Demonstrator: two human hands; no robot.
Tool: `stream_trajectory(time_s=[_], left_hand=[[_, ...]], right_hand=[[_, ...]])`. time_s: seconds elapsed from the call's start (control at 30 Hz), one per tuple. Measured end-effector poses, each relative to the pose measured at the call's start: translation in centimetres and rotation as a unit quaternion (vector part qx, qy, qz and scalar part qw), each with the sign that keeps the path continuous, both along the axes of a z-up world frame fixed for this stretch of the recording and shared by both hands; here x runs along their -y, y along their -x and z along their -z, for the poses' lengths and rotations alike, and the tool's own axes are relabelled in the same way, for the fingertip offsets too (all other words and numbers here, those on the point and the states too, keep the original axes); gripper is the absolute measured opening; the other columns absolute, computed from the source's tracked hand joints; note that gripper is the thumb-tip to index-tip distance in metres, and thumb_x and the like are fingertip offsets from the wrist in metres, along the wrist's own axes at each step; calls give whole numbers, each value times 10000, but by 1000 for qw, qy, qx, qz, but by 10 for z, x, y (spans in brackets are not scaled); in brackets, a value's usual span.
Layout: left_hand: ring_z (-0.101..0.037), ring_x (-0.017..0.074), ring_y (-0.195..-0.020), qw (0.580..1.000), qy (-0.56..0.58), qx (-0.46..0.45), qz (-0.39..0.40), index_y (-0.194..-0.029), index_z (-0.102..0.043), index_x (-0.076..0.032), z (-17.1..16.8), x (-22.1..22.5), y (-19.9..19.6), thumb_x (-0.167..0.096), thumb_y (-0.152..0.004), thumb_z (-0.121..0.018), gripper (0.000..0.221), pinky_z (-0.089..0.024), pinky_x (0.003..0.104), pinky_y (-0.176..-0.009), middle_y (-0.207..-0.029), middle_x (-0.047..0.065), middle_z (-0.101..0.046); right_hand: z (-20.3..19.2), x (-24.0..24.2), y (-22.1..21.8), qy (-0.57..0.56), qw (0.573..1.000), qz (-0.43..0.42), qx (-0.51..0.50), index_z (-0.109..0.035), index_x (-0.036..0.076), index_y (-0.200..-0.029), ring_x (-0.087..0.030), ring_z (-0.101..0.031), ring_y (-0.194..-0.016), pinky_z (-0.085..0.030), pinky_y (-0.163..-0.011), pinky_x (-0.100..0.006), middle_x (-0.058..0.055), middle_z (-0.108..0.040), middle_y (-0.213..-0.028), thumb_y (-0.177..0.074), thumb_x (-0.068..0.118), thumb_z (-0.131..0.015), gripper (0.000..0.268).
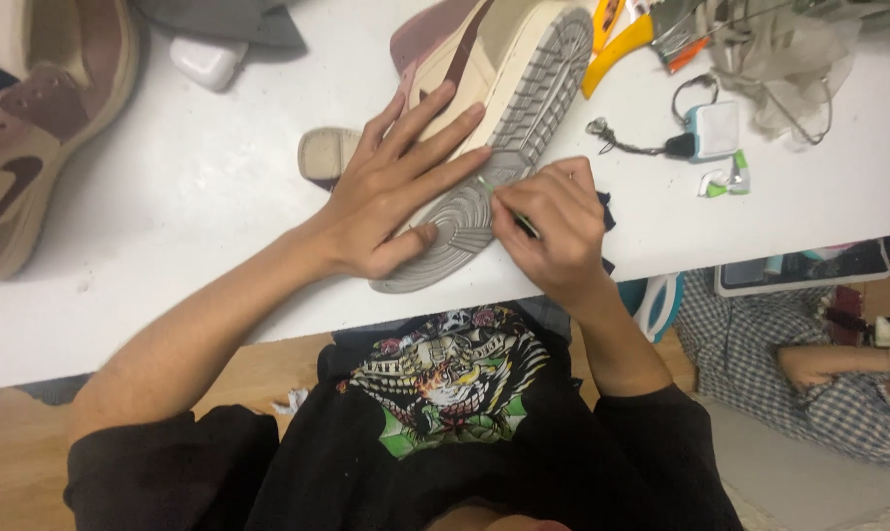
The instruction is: Refining the details on the sole of a sneaker using a fine metal pick and a marker.
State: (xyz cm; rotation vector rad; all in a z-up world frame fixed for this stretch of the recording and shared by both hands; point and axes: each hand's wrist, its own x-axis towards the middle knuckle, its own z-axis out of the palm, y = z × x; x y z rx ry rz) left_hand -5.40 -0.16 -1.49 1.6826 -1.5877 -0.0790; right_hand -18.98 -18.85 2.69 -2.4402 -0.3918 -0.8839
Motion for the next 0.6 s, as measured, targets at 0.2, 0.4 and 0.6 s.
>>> stream_trajectory(time_s=[0.2, 0.4, 0.6], left_hand=[[-140, 390, -1639, 1000, -12, -2, 8, -1625, -344, -180, -11, -1, -2, -427, -1075, -309, 605, -87, 649, -1358, -1721, 128, -230], [-150, 396, -1628, 1000, -2, 4, 5, -1614, -367, -161, -8, 1, -2, -424, -1089, -287, 593, -98, 647, -1353, -1708, 138, -253], [-173, 403, -1619, 1000, 2, 10, 7, -1603, -393, -146, -10, 1, -3, -426, -1088, -282, 597, -98, 634, -1344, -1698, 141, -273]], right_hand=[[-11, -11, -8, 99, 994, 46, 6, -614, -51, -924, -264, -446, -642, -324, -672, -399, -101, -502, -715, -964, -126, -691, 115], [-8, -12, -8, 90, 995, 44, -5, -594, -63, -924, -272, -428, -636, -347, -673, -402, -118, -474, -725, -1010, -78, -628, 93], [-8, -14, -6, 45, 997, 46, -42, -578, -49, -902, -273, -438, -634, -350, -672, -395, -112, -466, -714, -993, -124, -625, 127]])
